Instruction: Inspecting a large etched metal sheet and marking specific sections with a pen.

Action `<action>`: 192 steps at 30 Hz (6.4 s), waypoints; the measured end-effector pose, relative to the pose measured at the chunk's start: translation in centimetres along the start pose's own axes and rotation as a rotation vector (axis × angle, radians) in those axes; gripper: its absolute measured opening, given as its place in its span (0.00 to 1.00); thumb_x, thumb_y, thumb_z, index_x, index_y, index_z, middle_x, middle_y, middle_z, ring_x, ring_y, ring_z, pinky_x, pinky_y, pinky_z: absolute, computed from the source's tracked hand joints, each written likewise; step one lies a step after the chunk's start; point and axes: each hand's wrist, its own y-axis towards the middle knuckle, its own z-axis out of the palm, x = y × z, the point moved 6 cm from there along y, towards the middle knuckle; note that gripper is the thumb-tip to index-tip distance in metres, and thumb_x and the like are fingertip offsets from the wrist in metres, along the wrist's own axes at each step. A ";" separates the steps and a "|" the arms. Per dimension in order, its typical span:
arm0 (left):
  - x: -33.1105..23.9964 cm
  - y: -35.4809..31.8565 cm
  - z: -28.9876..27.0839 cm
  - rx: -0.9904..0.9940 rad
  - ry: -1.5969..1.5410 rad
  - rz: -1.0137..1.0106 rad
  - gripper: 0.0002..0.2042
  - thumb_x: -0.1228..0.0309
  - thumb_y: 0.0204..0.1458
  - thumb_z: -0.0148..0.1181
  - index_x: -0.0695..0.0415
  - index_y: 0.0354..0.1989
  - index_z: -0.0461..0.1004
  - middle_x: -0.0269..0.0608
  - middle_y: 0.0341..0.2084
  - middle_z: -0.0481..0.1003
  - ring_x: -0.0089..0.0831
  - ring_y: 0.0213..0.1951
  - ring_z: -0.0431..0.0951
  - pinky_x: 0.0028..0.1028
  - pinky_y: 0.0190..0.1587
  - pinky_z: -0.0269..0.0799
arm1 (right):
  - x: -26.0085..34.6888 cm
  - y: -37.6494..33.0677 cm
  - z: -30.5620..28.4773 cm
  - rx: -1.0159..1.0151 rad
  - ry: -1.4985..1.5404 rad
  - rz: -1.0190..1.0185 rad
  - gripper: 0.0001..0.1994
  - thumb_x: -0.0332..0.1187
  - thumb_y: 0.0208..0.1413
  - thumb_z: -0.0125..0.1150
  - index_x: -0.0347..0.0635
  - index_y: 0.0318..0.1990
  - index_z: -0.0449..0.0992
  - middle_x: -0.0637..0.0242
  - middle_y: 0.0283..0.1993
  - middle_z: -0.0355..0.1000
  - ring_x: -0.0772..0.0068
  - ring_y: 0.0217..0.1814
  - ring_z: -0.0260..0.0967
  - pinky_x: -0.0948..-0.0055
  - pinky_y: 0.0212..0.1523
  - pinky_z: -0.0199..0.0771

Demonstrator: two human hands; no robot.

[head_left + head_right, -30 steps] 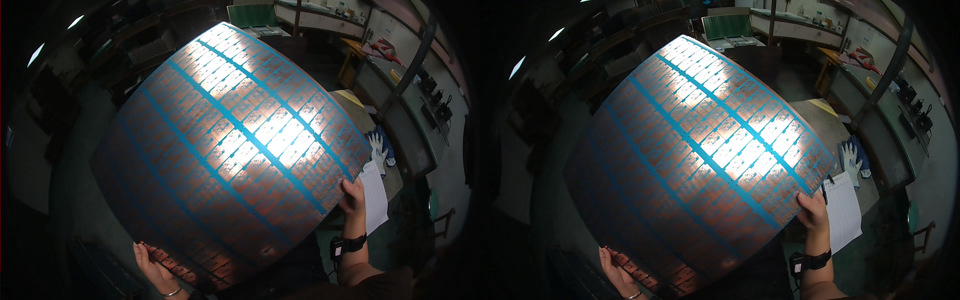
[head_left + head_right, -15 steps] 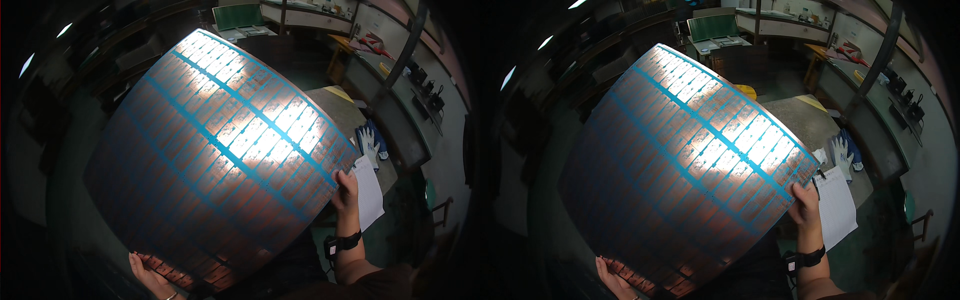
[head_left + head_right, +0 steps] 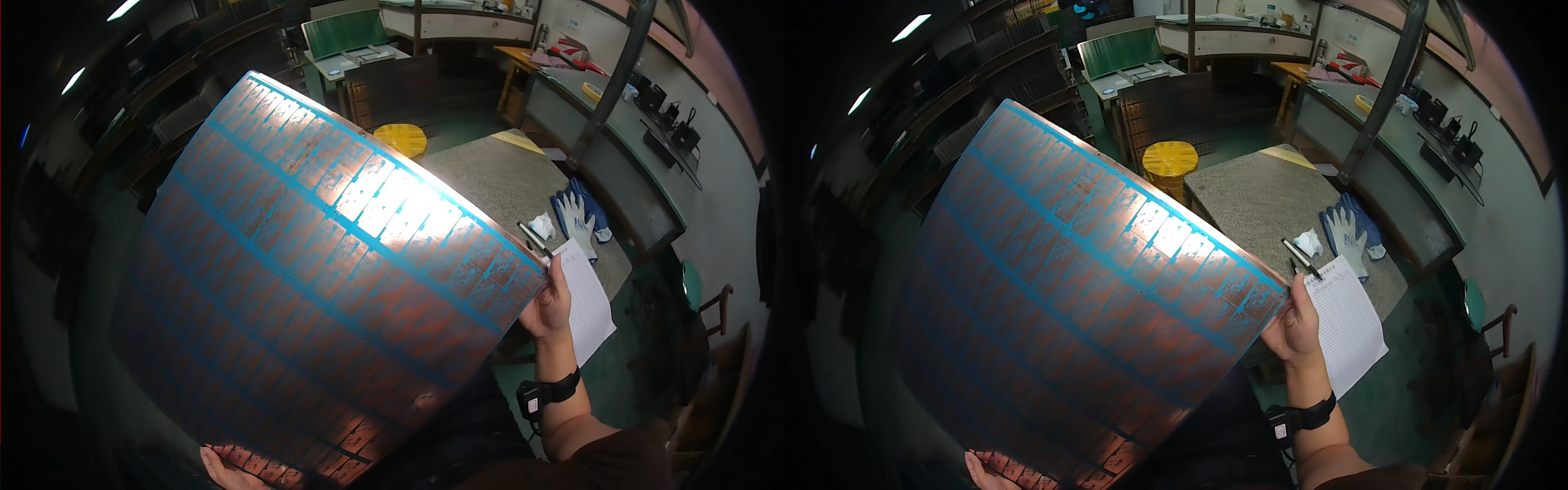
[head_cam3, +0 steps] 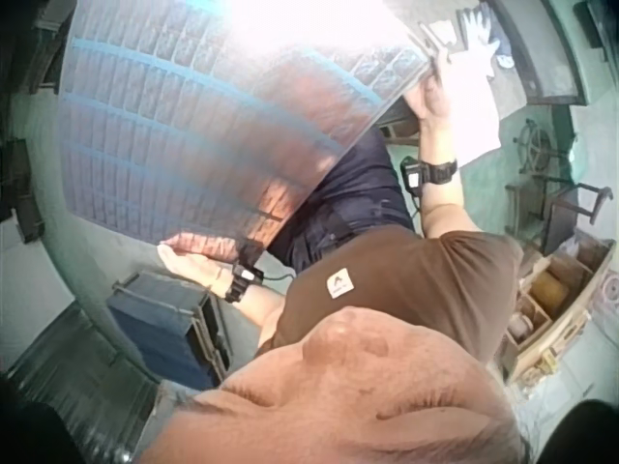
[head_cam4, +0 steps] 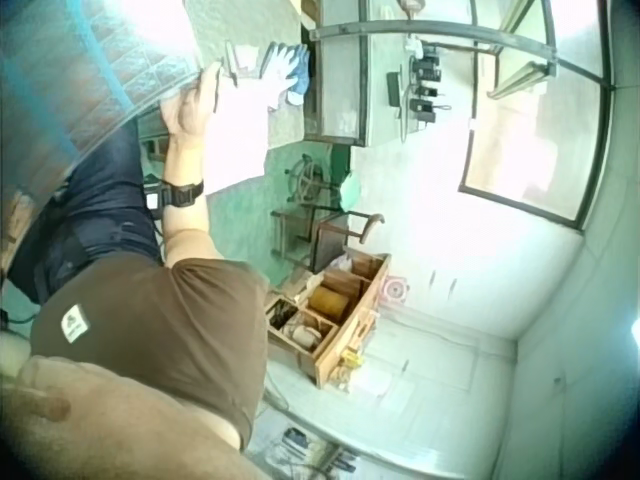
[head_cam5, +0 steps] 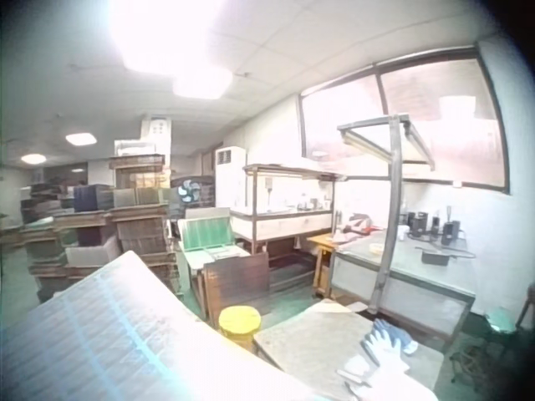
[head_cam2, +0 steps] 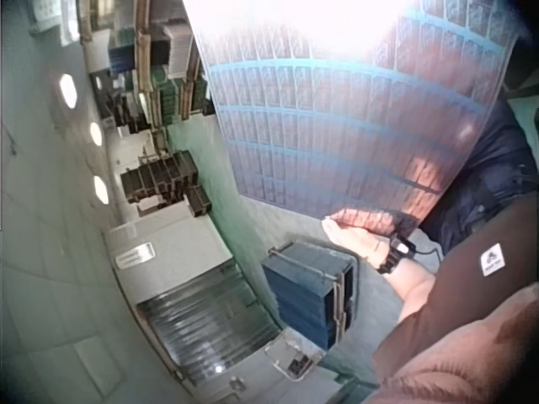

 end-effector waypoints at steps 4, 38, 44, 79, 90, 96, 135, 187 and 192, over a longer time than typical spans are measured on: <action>0.3 -0.3 1.3 0.020 0.042 0.003 0.08 0.67 0.57 0.51 0.58 0.37 0.66 0.31 0.27 0.69 0.18 0.27 0.68 0.20 0.32 0.67 | -0.3 0.1 0.5 -0.029 0.010 0.025 0.34 0.53 0.64 0.24 0.29 0.63 0.52 0.49 0.63 0.57 0.55 0.65 0.56 0.56 0.65 0.52; -7.6 -3.4 -0.3 -0.216 0.472 0.299 0.14 0.64 0.60 0.44 0.56 0.23 0.63 0.31 0.25 0.63 0.24 0.29 0.62 0.24 0.33 0.61 | -1.2 0.8 -1.0 -0.012 -0.496 0.404 0.14 0.34 0.56 0.58 0.32 0.44 0.73 0.65 0.38 0.75 0.81 0.38 0.72 0.81 0.40 0.72; -6.2 -2.7 -0.8 -0.113 0.346 0.179 0.13 0.67 0.59 0.46 0.55 0.22 0.56 0.31 0.24 0.56 0.25 0.29 0.56 0.26 0.32 0.58 | -1.8 1.6 0.6 0.016 -0.555 0.372 0.11 0.34 0.56 0.60 0.34 0.39 0.74 0.76 0.30 0.70 0.90 0.30 0.63 0.86 0.31 0.64; -7.2 -1.7 -0.2 0.104 0.155 0.135 0.08 0.68 0.58 0.49 0.61 0.34 0.67 0.38 0.24 0.67 0.27 0.28 0.67 0.25 0.32 0.66 | 1.3 4.5 1.7 -0.014 -0.400 0.138 0.16 0.29 0.59 0.53 0.40 0.53 0.62 0.60 0.44 0.73 0.74 0.41 0.72 0.74 0.42 0.74; -4.7 8.3 2.6 0.415 -0.273 0.201 0.12 0.78 0.52 0.55 0.56 0.45 0.67 0.43 0.51 0.70 0.31 0.52 0.71 0.26 0.49 0.70 | 5.3 11.1 -3.9 -0.186 -0.390 -0.285 0.12 0.35 0.62 0.47 0.43 0.50 0.66 0.61 0.56 0.66 0.68 0.57 0.64 0.70 0.57 0.64; -7.3 -1.0 11.9 0.861 -0.604 -0.409 0.08 0.71 0.57 0.46 0.53 0.43 0.66 0.44 0.51 0.70 0.36 0.53 0.70 0.39 0.54 0.69 | 2.3 10.7 -11.3 -0.100 -0.260 -0.191 0.14 0.38 0.64 0.42 0.41 0.51 0.66 0.59 0.58 0.64 0.65 0.59 0.63 0.67 0.58 0.63; -4.1 -5.2 13.2 0.774 -0.530 -0.107 0.24 0.76 0.59 0.43 0.58 0.63 0.46 0.49 0.56 0.62 0.33 0.55 0.69 0.32 0.53 0.73 | -3.5 0.8 -10.0 -0.270 0.225 0.079 0.15 0.34 0.63 0.47 0.35 0.53 0.65 0.58 0.53 0.69 0.65 0.53 0.67 0.64 0.55 0.68; -2.7 -5.9 7.7 0.798 -0.400 -0.072 0.24 0.81 0.52 0.54 0.48 0.56 0.58 0.39 0.49 0.68 0.34 0.52 0.69 0.39 0.56 0.65 | -7.9 0.0 -7.2 -0.391 0.237 0.072 0.21 0.49 0.60 0.49 0.44 0.51 0.70 0.63 0.54 0.69 0.62 0.56 0.65 0.59 0.58 0.62; -3.2 -5.8 7.4 0.817 -0.469 -0.097 0.23 0.83 0.51 0.54 0.48 0.54 0.60 0.36 0.49 0.67 0.27 0.49 0.69 0.33 0.54 0.65 | -8.1 0.0 -6.3 -0.448 0.230 0.043 0.26 0.50 0.61 0.46 0.39 0.58 0.63 0.60 0.57 0.65 0.60 0.55 0.64 0.61 0.55 0.66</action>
